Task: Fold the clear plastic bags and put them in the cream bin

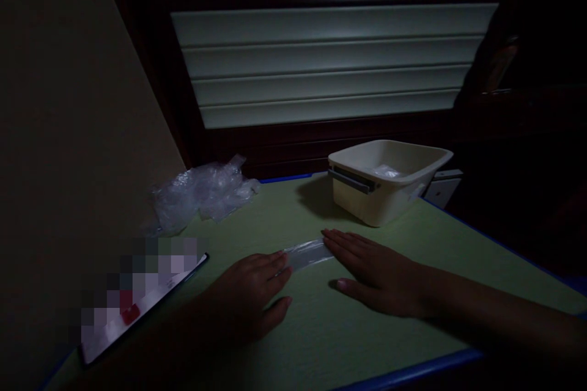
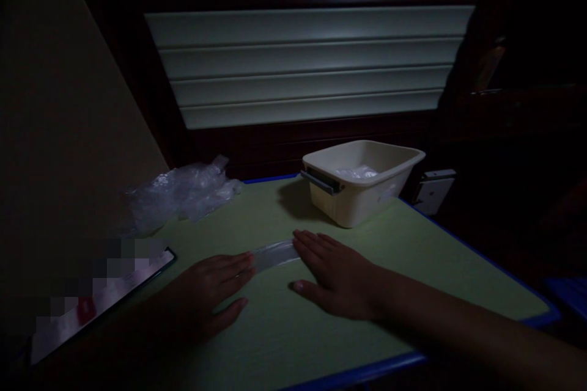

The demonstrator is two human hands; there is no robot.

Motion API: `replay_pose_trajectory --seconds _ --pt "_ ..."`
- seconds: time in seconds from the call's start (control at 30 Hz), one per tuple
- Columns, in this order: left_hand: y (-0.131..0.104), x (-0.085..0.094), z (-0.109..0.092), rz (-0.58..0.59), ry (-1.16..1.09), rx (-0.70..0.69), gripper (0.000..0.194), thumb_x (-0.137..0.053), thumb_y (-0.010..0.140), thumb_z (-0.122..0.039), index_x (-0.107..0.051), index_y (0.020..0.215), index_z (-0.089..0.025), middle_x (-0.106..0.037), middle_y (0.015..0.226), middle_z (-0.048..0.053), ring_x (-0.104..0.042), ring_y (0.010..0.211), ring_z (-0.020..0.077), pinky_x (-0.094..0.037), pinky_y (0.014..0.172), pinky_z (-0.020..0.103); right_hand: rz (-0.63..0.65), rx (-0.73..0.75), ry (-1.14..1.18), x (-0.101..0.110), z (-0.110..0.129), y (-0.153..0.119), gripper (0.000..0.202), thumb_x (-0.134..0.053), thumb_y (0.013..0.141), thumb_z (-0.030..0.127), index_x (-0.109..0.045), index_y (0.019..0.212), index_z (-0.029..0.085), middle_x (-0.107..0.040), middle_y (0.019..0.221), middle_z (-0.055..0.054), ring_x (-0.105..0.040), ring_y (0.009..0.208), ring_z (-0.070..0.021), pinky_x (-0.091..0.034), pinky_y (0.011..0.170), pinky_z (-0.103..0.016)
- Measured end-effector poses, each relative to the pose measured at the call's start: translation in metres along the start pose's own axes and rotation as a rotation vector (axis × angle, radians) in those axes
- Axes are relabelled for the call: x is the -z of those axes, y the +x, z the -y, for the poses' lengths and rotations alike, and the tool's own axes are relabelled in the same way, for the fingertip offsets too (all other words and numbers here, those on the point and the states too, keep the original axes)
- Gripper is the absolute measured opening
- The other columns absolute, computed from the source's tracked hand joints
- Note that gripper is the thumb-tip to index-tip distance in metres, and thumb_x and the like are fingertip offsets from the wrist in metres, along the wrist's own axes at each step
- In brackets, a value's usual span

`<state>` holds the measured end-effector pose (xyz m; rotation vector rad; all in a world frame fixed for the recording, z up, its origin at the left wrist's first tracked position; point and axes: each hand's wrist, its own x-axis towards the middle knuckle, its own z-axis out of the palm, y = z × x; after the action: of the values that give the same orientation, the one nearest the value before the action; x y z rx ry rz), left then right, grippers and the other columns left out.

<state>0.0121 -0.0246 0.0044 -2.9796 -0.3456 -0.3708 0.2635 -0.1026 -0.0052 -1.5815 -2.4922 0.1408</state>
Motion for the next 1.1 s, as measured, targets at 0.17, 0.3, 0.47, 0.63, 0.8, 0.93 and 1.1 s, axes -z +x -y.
replay_pose_trajectory --seconds 0.17,0.3,0.47,0.63,0.8,0.93,1.1 --pt "-0.001 -0.001 0.001 0.008 0.02 0.0 0.034 -0.048 0.082 -0.025 -0.059 0.109 -0.008 -0.059 0.116 0.017 -0.055 0.106 0.0257 -0.047 0.087 0.041 -0.035 -0.038 -0.062 -0.002 -0.01 -0.012 0.065 -0.032 0.09 0.049 -0.029 0.137 0.005 -0.026 0.141 -0.019 -0.027 0.129 -0.0298 -0.025 0.104 -0.047" --pt "-0.001 -0.001 0.0 -0.025 0.016 -0.013 0.033 -0.048 0.082 -0.024 -0.058 0.109 -0.008 -0.059 0.115 0.016 -0.055 0.105 0.0257 -0.047 0.086 0.04 -0.139 -0.101 -0.149 -0.002 -0.008 -0.011 0.058 -0.036 0.089 0.045 -0.044 0.128 0.003 -0.042 0.133 -0.023 -0.037 0.123 -0.0331 -0.029 0.1 -0.051" --pt "0.004 0.002 -0.002 -0.053 0.001 -0.008 0.03 -0.05 0.079 -0.023 -0.059 0.104 -0.009 -0.062 0.103 0.015 -0.056 0.094 0.0269 -0.048 0.079 0.043 -0.208 -0.061 -0.221 0.009 -0.001 -0.002 0.029 -0.041 0.087 0.021 -0.06 0.107 0.012 -0.062 0.102 -0.016 -0.059 0.091 -0.026 -0.045 0.081 -0.043" --pt "0.003 0.004 -0.001 0.022 -0.017 0.009 0.031 -0.052 0.077 -0.025 -0.055 0.106 -0.013 -0.059 0.095 0.012 -0.052 0.085 0.0249 -0.046 0.072 0.041 -0.165 0.131 -0.267 0.015 0.021 0.024 0.023 -0.047 0.08 0.008 -0.061 0.098 0.012 -0.064 0.094 -0.013 -0.06 0.079 -0.0238 -0.047 0.07 -0.038" --pt "0.003 0.007 -0.003 0.053 -0.033 -0.034 0.034 -0.052 0.076 -0.025 -0.051 0.108 -0.013 -0.057 0.095 0.011 -0.051 0.086 0.0251 -0.044 0.074 0.042 -0.128 0.207 -0.225 0.006 0.031 0.047 0.013 -0.051 0.083 0.013 -0.063 0.088 0.014 -0.067 0.087 -0.009 -0.061 0.078 -0.0215 -0.047 0.071 -0.035" --pt "0.004 0.007 -0.004 0.022 -0.136 -0.084 0.033 -0.049 0.075 -0.019 -0.047 0.108 -0.015 -0.059 0.092 0.008 -0.054 0.083 0.0222 -0.045 0.076 0.039 -0.166 0.213 -0.032 -0.002 0.018 0.043 0.022 -0.05 0.085 0.011 -0.062 0.101 0.017 -0.064 0.107 -0.009 -0.059 0.096 -0.019 -0.044 0.085 -0.032" --pt "-0.004 -0.004 0.004 -0.221 -0.237 -0.038 0.039 -0.047 0.08 -0.016 -0.037 0.118 -0.02 -0.054 0.115 0.009 -0.048 0.11 0.0218 -0.041 0.092 0.036 -0.17 0.258 0.058 0.0 0.007 0.035 0.033 -0.047 0.084 0.006 -0.059 0.111 0.02 -0.059 0.119 -0.007 -0.053 0.108 -0.0198 -0.041 0.091 -0.036"
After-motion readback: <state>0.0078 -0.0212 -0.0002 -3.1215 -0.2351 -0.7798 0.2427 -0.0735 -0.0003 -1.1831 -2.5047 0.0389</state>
